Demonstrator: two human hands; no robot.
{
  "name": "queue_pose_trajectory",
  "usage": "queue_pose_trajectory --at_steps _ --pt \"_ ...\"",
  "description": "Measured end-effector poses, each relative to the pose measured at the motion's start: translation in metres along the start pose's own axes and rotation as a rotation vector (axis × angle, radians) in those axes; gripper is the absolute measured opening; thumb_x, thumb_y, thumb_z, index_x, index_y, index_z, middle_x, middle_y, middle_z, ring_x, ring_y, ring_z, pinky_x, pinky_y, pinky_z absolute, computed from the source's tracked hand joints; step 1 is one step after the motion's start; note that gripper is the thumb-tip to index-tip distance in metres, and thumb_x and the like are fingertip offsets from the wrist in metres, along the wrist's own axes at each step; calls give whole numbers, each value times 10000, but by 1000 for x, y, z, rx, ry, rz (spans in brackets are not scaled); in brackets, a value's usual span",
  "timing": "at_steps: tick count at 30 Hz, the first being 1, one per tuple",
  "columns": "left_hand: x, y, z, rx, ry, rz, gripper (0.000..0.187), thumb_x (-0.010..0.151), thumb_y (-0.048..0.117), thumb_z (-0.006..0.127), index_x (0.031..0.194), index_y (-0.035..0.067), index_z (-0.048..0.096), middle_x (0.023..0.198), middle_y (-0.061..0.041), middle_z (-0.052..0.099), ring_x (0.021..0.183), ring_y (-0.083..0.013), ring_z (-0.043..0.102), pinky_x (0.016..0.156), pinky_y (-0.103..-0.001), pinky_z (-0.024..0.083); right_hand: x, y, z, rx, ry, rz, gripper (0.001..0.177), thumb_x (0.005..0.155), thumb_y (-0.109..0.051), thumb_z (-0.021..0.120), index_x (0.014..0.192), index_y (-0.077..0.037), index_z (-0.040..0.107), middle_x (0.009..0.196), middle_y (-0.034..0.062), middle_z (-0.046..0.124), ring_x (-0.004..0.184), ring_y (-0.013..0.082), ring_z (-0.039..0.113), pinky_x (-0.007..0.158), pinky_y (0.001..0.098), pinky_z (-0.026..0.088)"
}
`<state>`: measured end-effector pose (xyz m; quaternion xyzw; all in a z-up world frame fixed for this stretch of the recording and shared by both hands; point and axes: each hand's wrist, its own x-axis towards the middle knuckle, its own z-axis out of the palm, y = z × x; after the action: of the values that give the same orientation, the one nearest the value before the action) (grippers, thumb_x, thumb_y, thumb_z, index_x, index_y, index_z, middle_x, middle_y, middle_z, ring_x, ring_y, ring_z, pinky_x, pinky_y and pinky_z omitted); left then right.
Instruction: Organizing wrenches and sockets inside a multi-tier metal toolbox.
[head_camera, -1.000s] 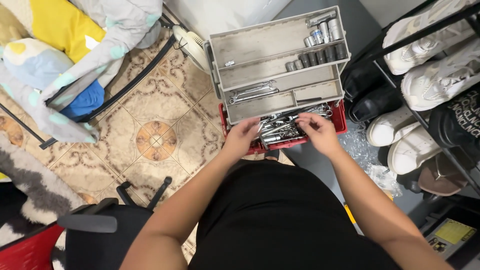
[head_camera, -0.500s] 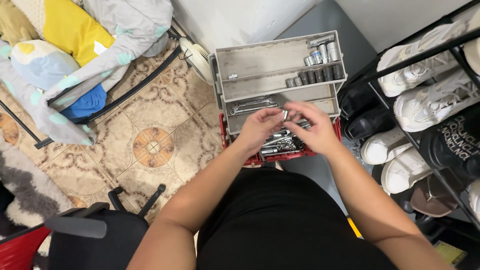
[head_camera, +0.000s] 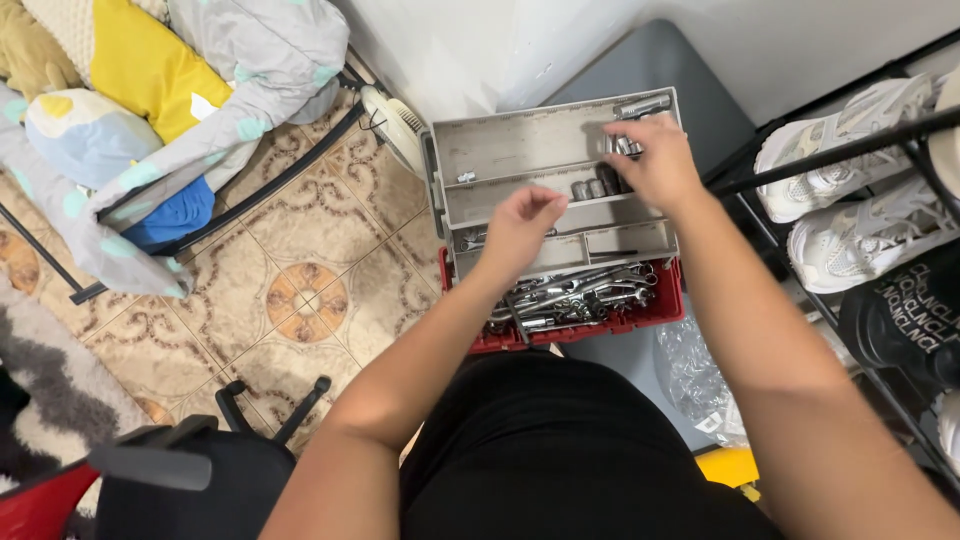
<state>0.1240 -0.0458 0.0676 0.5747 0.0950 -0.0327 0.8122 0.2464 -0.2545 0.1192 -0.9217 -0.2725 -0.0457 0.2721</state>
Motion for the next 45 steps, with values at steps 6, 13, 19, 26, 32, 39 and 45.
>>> queue_pose_trajectory --at_steps 6,13,19,26,32,39,45 --pt "16 20 -3 125 24 55 201 965 194 736 1066 21 718 911 -5 721 833 -61 626 771 -232 521 23 46 17 -94 -265 -7 348 833 -192 738 1178 -188 781 1188 82 726 1200 355 551 1061 486 392" --pt "5 13 -20 162 47 34 192 963 182 724 1063 19 708 919 -12 731 838 -60 645 769 -228 536 20 50 13 -121 -367 -43 427 807 -134 627 1196 -219 779 1285 -14 731 1281 299 534 1147 502 266" --pt "-5 32 -55 372 106 184 178 959 182 728 1075 48 718 970 -22 751 870 -106 684 805 -257 567 16 32 3 -158 -388 1 503 759 -77 639 1226 -220 760 1270 9 718 1317 240 556 1188 559 198" --pt "24 53 -92 1108 140 635 166 916 90 683 1073 58 729 1111 -121 726 1045 -346 664 893 -431 562 -30 9 -7 86 52 45 590 787 -8 575 1356 -124 680 1401 166 627 1339 360 530 1143 530 314" --pt "65 73 -82 1488 -161 121 214 884 12 592 982 61 776 1085 -227 721 1041 -397 691 888 -461 578 -122 -4 17 233 366 236 469 858 54 572 1301 -49 688 1306 185 670 1232 322 656 1078 381 505" --pt "123 39 -97 1601 -207 5 177 836 58 642 942 -32 750 1028 -288 706 995 -430 701 858 -476 579 -160 -30 10 221 338 401 422 832 23 588 1215 -79 735 1217 162 701 1098 283 669 886 337 523" --pt "150 25 -62 1426 -188 105 173 862 114 660 876 -29 755 993 -295 721 988 -434 696 909 -472 553 -177 -40 5 302 314 488 360 840 35 594 1144 -82 747 1105 128 702 878 218 668 784 281 530"
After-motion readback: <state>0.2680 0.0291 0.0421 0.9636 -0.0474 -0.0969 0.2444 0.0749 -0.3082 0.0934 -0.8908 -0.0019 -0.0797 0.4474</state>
